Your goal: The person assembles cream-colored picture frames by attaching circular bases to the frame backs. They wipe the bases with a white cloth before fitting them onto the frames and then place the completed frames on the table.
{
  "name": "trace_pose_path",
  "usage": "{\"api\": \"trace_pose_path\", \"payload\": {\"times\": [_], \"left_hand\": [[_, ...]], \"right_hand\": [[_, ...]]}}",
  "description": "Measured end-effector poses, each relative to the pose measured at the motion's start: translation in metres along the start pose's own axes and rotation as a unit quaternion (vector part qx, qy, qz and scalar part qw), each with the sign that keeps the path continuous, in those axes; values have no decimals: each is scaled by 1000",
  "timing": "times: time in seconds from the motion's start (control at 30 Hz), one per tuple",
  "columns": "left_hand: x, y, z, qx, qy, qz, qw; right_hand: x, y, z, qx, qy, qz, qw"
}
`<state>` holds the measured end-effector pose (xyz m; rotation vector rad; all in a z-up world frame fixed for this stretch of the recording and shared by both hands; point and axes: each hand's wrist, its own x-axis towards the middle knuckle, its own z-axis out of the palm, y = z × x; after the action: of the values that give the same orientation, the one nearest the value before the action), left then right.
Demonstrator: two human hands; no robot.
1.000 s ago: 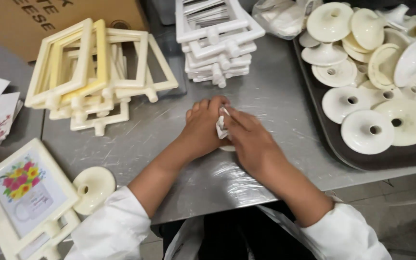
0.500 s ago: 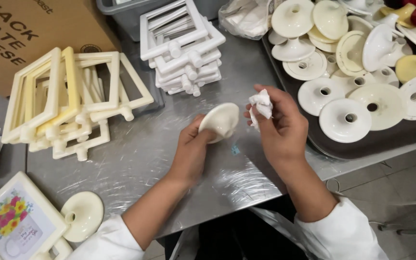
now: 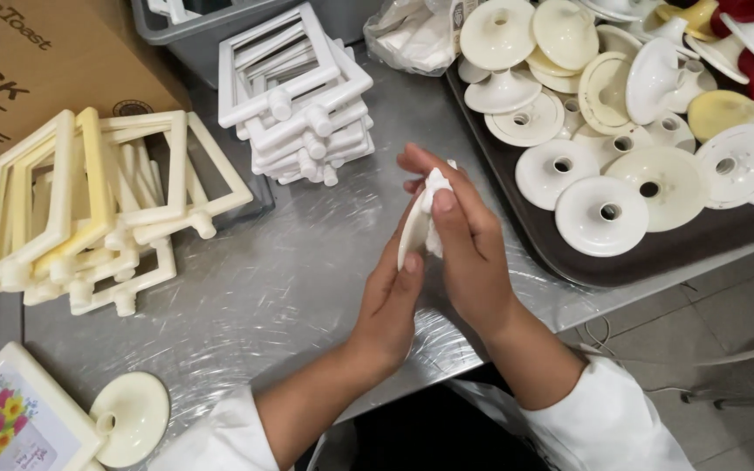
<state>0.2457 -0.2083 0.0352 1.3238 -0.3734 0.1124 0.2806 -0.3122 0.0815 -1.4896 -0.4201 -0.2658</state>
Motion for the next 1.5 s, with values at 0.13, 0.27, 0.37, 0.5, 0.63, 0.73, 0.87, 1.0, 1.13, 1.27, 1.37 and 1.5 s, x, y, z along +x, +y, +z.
{"api": "trace_pose_path", "payload": {"times": [0.13,0.27,0.37,0.5,0.63,0.73,0.87,1.0,1.13,1.27,1.37,1.5], "left_hand": [[-2,-4,-1,10,-38,5,999],[6,-12,3,-140,38,-24,989],[16,-11,-1,-261,117,-70,956],[32,-2,-19,-300,200,-147,921],[37,5,-24,-388,242,-173,872],[34,-6,-22,-452,211,-166,851],[23,-2,-12,-471,117,-60,872],[19,0,-10,-423,178,-68,886],[16,5,-13,-327,213,-83,917],[19,-13,-12,-300,311,-40,901],[10,15,-17,-325,374,-76,866],[-6,17,-33,-372,436,-118,811]], "right_hand": [[-2,10,4,124,85,141,979],[1,38,-2,267,107,208,935],[-2,63,-7,225,94,167,955],[15,55,-20,88,134,72,984],[14,36,-34,118,162,9,980],[3,34,-9,68,113,-40,990],[-12,36,30,-81,12,-86,993],[-34,33,47,-101,-30,-61,993],[-60,29,41,-128,-53,-45,989],[-75,44,29,-97,-78,-35,992],[-73,35,30,-169,-70,-112,977],[-85,28,34,-306,-114,-181,928]]}}
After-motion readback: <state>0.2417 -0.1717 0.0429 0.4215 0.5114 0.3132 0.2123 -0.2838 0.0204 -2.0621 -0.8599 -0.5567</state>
